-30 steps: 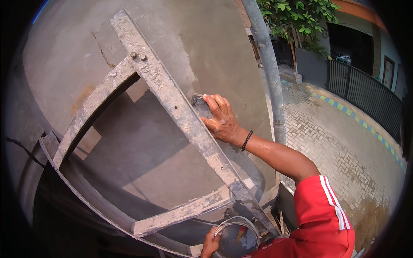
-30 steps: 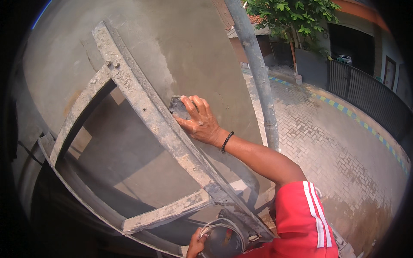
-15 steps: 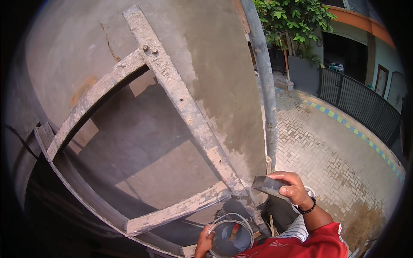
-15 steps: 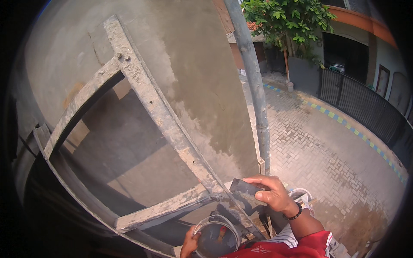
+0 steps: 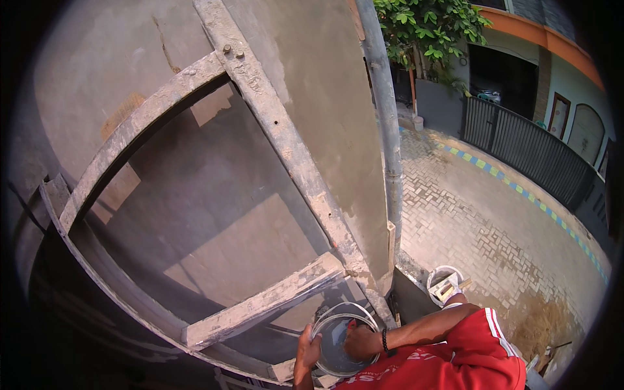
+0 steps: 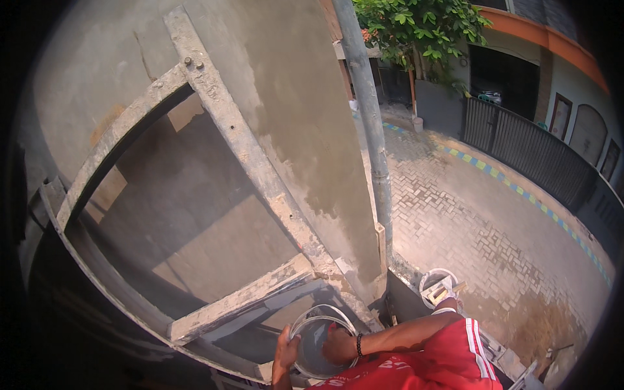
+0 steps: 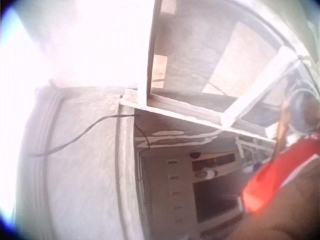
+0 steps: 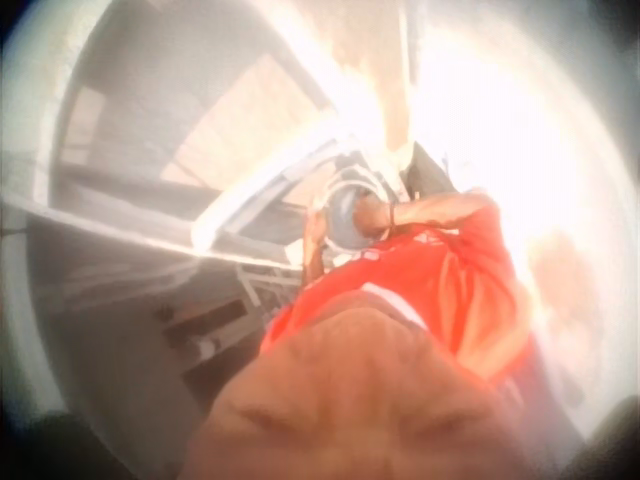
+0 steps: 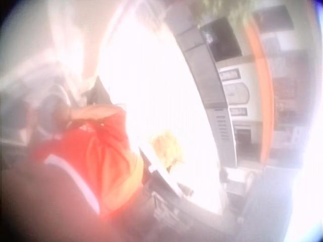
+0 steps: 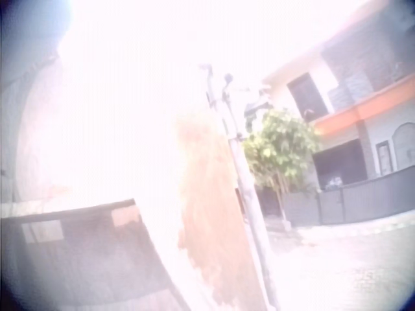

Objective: The person applies and smooths wet plaster onto a vertical wall using a trowel and a bucket of material. They repeatedly dip the trowel into the bucket, spread the plaster over the surface, and use a wooden straightedge to level the applied layer.

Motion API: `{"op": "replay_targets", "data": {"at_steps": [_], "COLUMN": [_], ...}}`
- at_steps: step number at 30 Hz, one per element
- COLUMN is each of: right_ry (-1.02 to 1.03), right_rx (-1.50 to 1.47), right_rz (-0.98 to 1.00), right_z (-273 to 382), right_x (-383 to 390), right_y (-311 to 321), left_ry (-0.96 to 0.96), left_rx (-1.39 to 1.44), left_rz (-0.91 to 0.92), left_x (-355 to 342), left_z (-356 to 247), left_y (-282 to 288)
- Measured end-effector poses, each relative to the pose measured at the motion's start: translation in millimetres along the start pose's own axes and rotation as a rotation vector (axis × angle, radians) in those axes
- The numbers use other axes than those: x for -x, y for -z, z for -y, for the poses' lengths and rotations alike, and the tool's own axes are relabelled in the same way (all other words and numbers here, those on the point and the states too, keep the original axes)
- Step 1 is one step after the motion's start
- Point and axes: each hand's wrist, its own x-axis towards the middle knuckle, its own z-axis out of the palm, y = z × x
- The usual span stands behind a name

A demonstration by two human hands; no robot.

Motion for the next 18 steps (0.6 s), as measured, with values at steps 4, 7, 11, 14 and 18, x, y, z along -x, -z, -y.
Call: {"op": "replay_targets", "data": {"at_steps": [4, 7, 11, 14, 18], "right_ry": [-0.033, -0.039, 0.062, -0.060, -0.220], "right_rx": [-0.134, -0.352, -0.695, -0.866, -0.972], "right_rz": [-0.025, -0.116, -0.537, -0.956, -1.631], "right_z": [3, -1, -22, -52, -125], "right_x": [2, 29, 96, 152, 132], "right_y": [20, 77, 135, 164, 191], "left_ry": [0.034, 0.005, 0.011, 0.048, 0.028], "left_rx": [0.031, 0.116, 0.098, 0.042, -0.034], "left_rz": [0.010, 0.000, 0.024, 0.008, 0.012], "left_x": [1, 1, -2, 0, -4], "left_z": [-8, -12, 0, 4, 1], "left_y": [2, -1, -2, 0, 2]}}
